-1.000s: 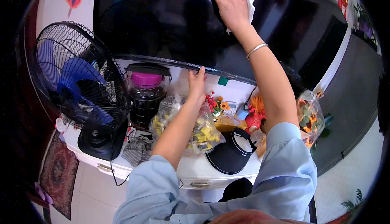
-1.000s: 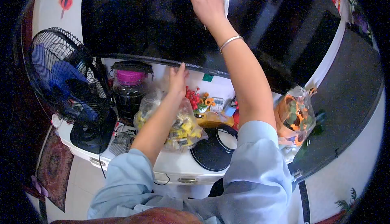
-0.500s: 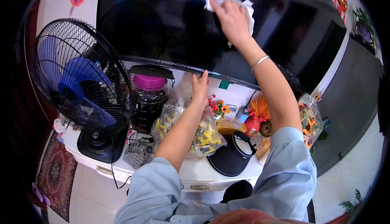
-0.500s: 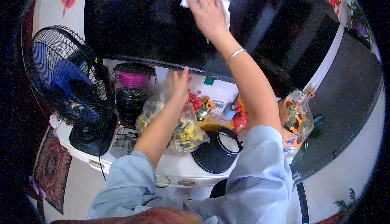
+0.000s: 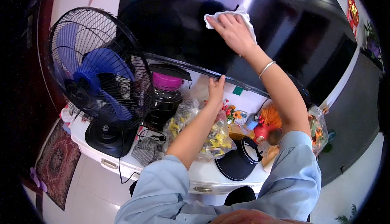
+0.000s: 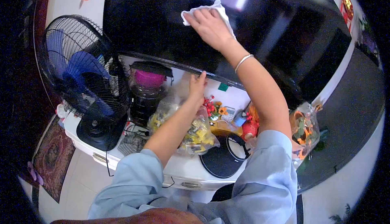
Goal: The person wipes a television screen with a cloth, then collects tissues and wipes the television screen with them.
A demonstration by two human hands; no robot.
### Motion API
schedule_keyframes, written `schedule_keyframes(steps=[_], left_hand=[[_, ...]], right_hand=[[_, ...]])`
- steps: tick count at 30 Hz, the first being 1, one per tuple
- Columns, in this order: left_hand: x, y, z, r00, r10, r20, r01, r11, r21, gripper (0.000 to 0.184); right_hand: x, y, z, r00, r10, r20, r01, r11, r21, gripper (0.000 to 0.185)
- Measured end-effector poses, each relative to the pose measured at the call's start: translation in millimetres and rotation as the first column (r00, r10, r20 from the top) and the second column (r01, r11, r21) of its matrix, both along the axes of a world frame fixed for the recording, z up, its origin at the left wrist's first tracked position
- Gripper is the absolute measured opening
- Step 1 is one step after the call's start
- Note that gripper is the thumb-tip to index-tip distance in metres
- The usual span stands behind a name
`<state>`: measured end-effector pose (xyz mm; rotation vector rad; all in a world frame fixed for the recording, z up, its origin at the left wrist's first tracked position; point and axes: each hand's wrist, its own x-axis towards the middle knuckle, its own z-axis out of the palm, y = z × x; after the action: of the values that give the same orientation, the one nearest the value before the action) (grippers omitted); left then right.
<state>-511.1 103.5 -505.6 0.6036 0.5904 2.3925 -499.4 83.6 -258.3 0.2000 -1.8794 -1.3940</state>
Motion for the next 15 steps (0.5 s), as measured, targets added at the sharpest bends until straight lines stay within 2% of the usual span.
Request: schedule_keyframes(steps=[1, 4, 5, 7, 8, 10, 13, 15], left_hand=[[1.4, -3.7, 3.0, 1.000, -0.008, 0.004, 0.008, 1.000, 0.003, 0.036], [3.9, -15.8, 12.5, 0.999, -0.035, 0.017, 0.035, 0.999, 0.014, 0.041], [4.9, -16.2, 12.8, 0.999, -0.046, 0.028, 0.045, 0.999, 0.030, 0.041], [4.3, -10.8, 10.9, 0.998, -0.047, 0.030, 0.046, 0.998, 0.038, 0.045], [4.0, -5.9, 7.0, 0.999, -0.032, 0.026, 0.030, 0.997, 0.072, 0.040], [4.3, 2.3, 2.4, 1.000, -0.002, 0.014, 0.000, 0.989, 0.145, 0.032], [2.1, 2.2, 2.7, 1.000, -0.001, -0.015, 0.003, 0.995, 0.103, 0.031], [1.9, 3.4, 0.0, 1.000, -0.016, -0.007, 0.016, 0.993, 0.115, 0.032]], right_hand=[[-5.3, -4.8, 2.2, 0.999, 0.008, 0.031, -0.009, 0.999, 0.044, 0.055], [-43.1, -18.4, 36.3, 0.998, 0.034, -0.057, -0.027, 0.994, 0.110, 0.054], [-55.1, -27.1, 44.8, 0.992, 0.095, -0.079, -0.089, 0.993, 0.083, 0.053], [-66.5, -40.7, 46.8, 0.991, 0.100, -0.090, -0.092, 0.992, 0.090, 0.051], [-71.5, -45.0, 44.5, 0.990, 0.101, -0.096, -0.092, 0.991, 0.092, 0.051], [-67.9, -29.1, 29.3, 0.989, 0.133, -0.062, -0.130, 0.991, 0.040, 0.049], [-55.7, -27.8, 17.4, 0.986, 0.165, 0.023, -0.163, 0.985, -0.064, 0.049], [-56.5, -23.5, 17.8, 0.981, 0.184, 0.061, -0.180, 0.982, -0.059, 0.050]])
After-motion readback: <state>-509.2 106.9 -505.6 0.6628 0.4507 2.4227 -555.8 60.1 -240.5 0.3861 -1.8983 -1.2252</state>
